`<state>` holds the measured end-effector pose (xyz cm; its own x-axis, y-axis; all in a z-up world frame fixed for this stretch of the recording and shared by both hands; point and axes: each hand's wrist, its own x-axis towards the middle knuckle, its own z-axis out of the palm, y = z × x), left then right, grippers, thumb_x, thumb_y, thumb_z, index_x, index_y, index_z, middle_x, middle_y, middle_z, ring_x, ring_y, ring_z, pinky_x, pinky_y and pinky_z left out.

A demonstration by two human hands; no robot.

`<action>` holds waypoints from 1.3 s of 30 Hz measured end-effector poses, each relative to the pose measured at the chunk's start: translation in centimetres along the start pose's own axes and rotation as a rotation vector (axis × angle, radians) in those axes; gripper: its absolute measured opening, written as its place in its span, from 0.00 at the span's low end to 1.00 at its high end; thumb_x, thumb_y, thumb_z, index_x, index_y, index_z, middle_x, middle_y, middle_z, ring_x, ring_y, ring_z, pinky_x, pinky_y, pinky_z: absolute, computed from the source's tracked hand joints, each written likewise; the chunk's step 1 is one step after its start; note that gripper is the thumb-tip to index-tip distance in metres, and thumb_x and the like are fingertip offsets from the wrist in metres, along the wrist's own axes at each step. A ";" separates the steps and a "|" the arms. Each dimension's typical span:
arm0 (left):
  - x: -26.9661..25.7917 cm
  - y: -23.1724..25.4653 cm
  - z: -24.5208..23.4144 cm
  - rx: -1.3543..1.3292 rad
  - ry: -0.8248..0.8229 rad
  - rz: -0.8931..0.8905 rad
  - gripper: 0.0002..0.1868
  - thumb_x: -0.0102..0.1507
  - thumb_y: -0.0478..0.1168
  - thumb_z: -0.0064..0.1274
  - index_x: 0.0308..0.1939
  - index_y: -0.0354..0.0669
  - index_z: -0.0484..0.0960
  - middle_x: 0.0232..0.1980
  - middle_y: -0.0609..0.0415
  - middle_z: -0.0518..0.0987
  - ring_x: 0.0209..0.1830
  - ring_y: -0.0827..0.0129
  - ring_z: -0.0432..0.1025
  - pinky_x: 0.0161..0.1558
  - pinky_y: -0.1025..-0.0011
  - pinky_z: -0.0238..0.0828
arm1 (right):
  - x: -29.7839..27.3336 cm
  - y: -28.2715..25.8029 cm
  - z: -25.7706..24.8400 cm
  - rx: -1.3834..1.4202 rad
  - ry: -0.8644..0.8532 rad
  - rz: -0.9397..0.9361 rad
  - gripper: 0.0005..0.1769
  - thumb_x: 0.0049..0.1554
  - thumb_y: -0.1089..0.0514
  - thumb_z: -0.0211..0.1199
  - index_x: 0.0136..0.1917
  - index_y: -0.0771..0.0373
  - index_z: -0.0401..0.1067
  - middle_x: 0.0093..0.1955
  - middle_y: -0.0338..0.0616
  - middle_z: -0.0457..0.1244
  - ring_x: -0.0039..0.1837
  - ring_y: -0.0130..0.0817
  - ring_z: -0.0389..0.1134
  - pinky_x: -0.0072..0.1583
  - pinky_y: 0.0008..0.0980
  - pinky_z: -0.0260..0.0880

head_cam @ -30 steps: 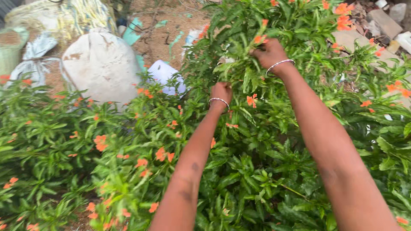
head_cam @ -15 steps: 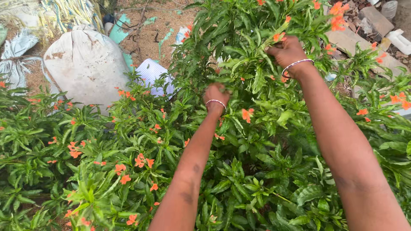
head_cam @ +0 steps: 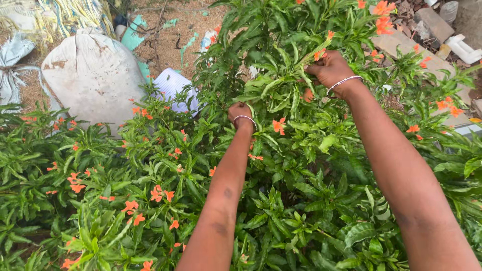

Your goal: The person picks orange flowers and green leaves from a large bush by hand, moving between different sections of the plant to gather items.

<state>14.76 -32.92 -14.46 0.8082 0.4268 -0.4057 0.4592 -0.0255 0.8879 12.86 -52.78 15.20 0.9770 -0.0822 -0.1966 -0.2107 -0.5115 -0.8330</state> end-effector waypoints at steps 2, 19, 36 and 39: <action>0.4 -0.4 -0.6 0.037 0.015 -0.036 0.05 0.58 0.36 0.60 0.32 0.39 0.88 0.29 0.46 0.82 0.27 0.58 0.75 0.36 0.60 0.70 | 0.0 0.1 0.2 0.012 -0.001 0.013 0.07 0.59 0.63 0.65 0.51 0.64 0.75 0.44 0.38 0.70 0.41 0.26 0.68 0.42 0.29 0.68; -7.8 10.6 -6.7 0.221 0.192 0.728 0.29 0.55 0.35 0.58 0.61 0.38 0.75 0.65 0.44 0.72 0.70 0.51 0.62 0.69 0.46 0.54 | -2.0 -1.7 0.2 0.166 0.065 0.191 0.07 0.60 0.62 0.63 0.53 0.60 0.73 0.47 0.37 0.71 0.47 0.32 0.76 0.41 0.28 0.68; -6.5 12.1 -5.4 0.325 -0.165 0.583 0.12 0.52 0.33 0.65 0.40 0.46 0.88 0.58 0.52 0.76 0.64 0.54 0.66 0.61 0.57 0.66 | -4.4 0.4 0.0 0.264 0.016 0.199 0.10 0.59 0.64 0.60 0.55 0.61 0.73 0.48 0.38 0.72 0.47 0.33 0.77 0.40 0.30 0.73; -5.7 11.4 -7.3 0.301 -0.055 0.619 0.09 0.53 0.30 0.62 0.35 0.47 0.89 0.54 0.49 0.77 0.59 0.52 0.70 0.60 0.56 0.69 | -5.0 0.2 0.3 0.292 0.016 0.191 0.10 0.59 0.65 0.59 0.55 0.61 0.73 0.49 0.40 0.72 0.46 0.34 0.76 0.39 0.31 0.73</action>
<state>12.65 -29.04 -0.46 0.9687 0.2062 0.1385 -0.0165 -0.5030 0.8641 7.93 -52.22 15.86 0.9190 -0.1677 -0.3569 -0.3877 -0.2194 -0.8953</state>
